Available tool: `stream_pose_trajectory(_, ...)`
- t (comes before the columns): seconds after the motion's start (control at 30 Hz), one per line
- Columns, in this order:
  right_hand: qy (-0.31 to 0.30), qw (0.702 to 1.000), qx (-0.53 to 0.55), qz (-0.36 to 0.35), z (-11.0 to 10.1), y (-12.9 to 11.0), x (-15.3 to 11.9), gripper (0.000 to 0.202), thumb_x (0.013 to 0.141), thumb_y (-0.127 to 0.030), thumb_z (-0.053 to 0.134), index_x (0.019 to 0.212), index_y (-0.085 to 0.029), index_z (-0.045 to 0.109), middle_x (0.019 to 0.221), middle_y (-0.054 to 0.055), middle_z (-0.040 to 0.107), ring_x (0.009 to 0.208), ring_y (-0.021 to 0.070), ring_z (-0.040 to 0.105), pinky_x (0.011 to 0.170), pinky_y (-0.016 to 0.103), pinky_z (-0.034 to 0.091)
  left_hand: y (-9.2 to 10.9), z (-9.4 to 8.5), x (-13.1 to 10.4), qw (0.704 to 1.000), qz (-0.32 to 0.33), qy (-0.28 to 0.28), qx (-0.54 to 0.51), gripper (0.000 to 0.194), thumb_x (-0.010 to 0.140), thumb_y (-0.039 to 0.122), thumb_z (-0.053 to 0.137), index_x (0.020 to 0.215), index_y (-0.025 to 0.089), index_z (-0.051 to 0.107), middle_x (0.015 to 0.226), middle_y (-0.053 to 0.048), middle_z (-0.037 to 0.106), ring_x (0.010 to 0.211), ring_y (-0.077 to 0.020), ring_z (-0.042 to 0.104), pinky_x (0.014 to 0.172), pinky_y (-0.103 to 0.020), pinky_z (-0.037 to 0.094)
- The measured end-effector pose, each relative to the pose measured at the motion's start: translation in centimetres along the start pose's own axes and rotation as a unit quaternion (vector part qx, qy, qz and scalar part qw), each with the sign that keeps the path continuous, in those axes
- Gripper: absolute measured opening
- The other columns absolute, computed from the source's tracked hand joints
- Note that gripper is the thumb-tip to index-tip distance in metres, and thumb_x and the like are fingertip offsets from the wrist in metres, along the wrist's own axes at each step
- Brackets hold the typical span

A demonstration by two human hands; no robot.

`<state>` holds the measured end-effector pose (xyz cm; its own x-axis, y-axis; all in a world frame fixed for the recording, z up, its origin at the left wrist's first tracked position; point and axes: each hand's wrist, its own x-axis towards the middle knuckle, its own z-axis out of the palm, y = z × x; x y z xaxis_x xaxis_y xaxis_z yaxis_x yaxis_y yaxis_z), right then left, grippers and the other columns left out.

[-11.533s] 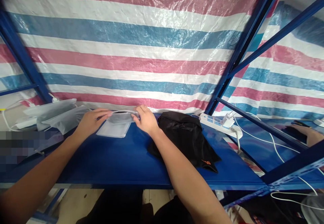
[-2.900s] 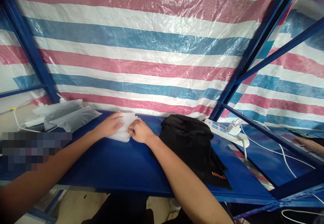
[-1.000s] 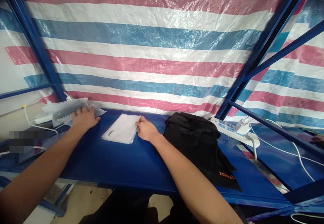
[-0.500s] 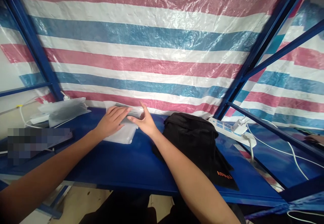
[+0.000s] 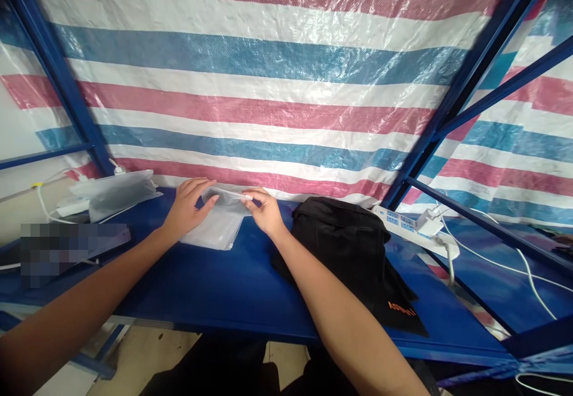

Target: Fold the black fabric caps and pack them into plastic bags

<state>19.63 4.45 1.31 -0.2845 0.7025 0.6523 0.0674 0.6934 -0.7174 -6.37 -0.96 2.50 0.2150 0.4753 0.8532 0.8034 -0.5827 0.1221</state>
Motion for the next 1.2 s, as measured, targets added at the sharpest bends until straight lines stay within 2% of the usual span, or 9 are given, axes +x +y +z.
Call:
stream_pose_trajectory(0.13,-0.055,0.989,-0.082,-0.109,0.6,-0.7,-0.5,0.028,0.110,-0.033,0.061,0.126,-0.027,0.082,0.125,0.010,0.072,0.120,0.0266,0.068,0.109,0.048,0.055,2.6,0.2,0.7,0.997,0.074,0.010,-0.027,0.033,0.107,0.040,0.070,0.138,0.028,0.071,0.131,-0.009,0.076,0.130,-0.0301,0.066,0.114,-0.051,0.047)
stream_pose_trajectory(0.23,-0.095,0.979,-0.113,-0.141,1.2,-1.0,-1.0,0.026,0.110,-0.028,0.059,0.118,-0.028,0.084,0.125,0.010,0.072,0.120,0.0271,0.067,0.109,0.049,0.056,3.8,0.7,0.8,0.993,0.104,-0.005,-0.053,0.020,0.108,0.036,0.070,0.126,0.029,0.077,0.122,-0.006,0.080,0.117,-0.0268,0.070,0.104,-0.048,0.051)
stream_pose_trajectory(0.33,-0.103,0.976,-0.119,-0.150,1.5,-0.9,-1.3,0.025,0.109,-0.024,0.060,0.110,-0.027,0.085,0.123,0.008,0.074,0.118,0.0267,0.070,0.108,0.048,0.057,3.6,1.1,0.6,0.992,0.108,-0.017,-0.070,0.015,0.110,0.033,0.066,0.116,0.030,0.080,0.116,-0.004,0.081,0.107,-0.0238,0.072,0.099,-0.046,0.051)
stream_pose_trajectory(0.57,-0.063,0.987,-0.087,-0.118,1.3,-0.8,-1.1,0.026,0.109,-0.032,0.062,0.122,-0.029,0.085,0.121,0.006,0.081,0.111,0.0243,0.077,0.100,0.040,0.061,1.5,0.5,0.8,0.989,0.127,-0.044,-0.063,0.018,0.112,0.033,0.063,0.116,0.030,0.080,0.113,-0.003,0.082,0.106,-0.0230,0.073,0.098,-0.045,0.050)
stream_pose_trajectory(0.67,-0.044,0.993,-0.070,-0.084,1.0,-1.3,-0.8,0.028,0.109,-0.040,0.062,0.118,-0.028,0.086,0.119,0.006,0.082,0.105,0.0236,0.078,0.096,0.038,0.061,-0.1,-0.1,1.2,0.994,0.096,-0.042,-0.025,0.020,0.113,0.035,0.061,0.116,0.028,0.079,0.113,-0.005,0.081,0.108,-0.0249,0.071,0.101,-0.046,0.048)
stream_pose_trajectory(0.8,0.016,0.998,-0.048,-0.023,0.3,-1.7,-0.4,0.030,0.105,-0.046,0.066,0.103,-0.025,0.087,0.109,0.005,0.082,0.098,0.0243,0.076,0.091,0.036,0.060,-3.0,-1.2,1.2,0.999,0.017,-0.021,0.035,0.027,0.114,0.039,0.054,0.112,0.024,0.077,0.116,-0.008,0.078,0.114,-0.0287,0.068,0.104,-0.047,0.047)
stream_pose_trajectory(0.93,0.039,0.998,-0.046,0.027,-0.2,-1.7,0.0,0.036,0.103,-0.052,0.066,0.090,-0.023,0.082,0.099,0.004,0.078,0.093,0.0229,0.072,0.091,0.033,0.057,-4.7,-2.0,1.0,0.998,-0.048,-0.013,0.030,0.029,0.113,0.041,0.049,0.110,0.024,0.072,0.113,-0.009,0.078,0.113,-0.0293,0.069,0.105,-0.045,0.049)
stream_pose_trajectory(1.1,0.042,0.996,-0.067,0.030,-0.5,-1.4,0.1,0.036,0.103,-0.053,0.064,0.093,-0.023,0.082,0.097,0.004,0.078,0.092,0.0230,0.071,0.088,0.033,0.057,-3.5,-1.7,0.9,0.988,-0.148,-0.008,-0.033,0.026,0.109,0.042,0.054,0.111,0.022,0.071,0.110,-0.007,0.080,0.091,-0.0241,0.073,0.088,-0.037,0.056)
stream_pose_trajectory(1.2,0.014,0.997,-0.065,0.038,-0.3,-1.6,-0.2,0.032,0.104,-0.049,0.064,0.105,-0.024,0.084,0.103,0.004,0.080,0.095,0.0239,0.073,0.089,0.034,0.058,-1.8,-1.2,0.9,0.987,-0.146,-0.016,-0.071,0.026,0.109,0.040,0.055,0.113,0.023,0.073,0.111,-0.006,0.080,0.092,-0.0224,0.074,0.087,-0.035,0.056)
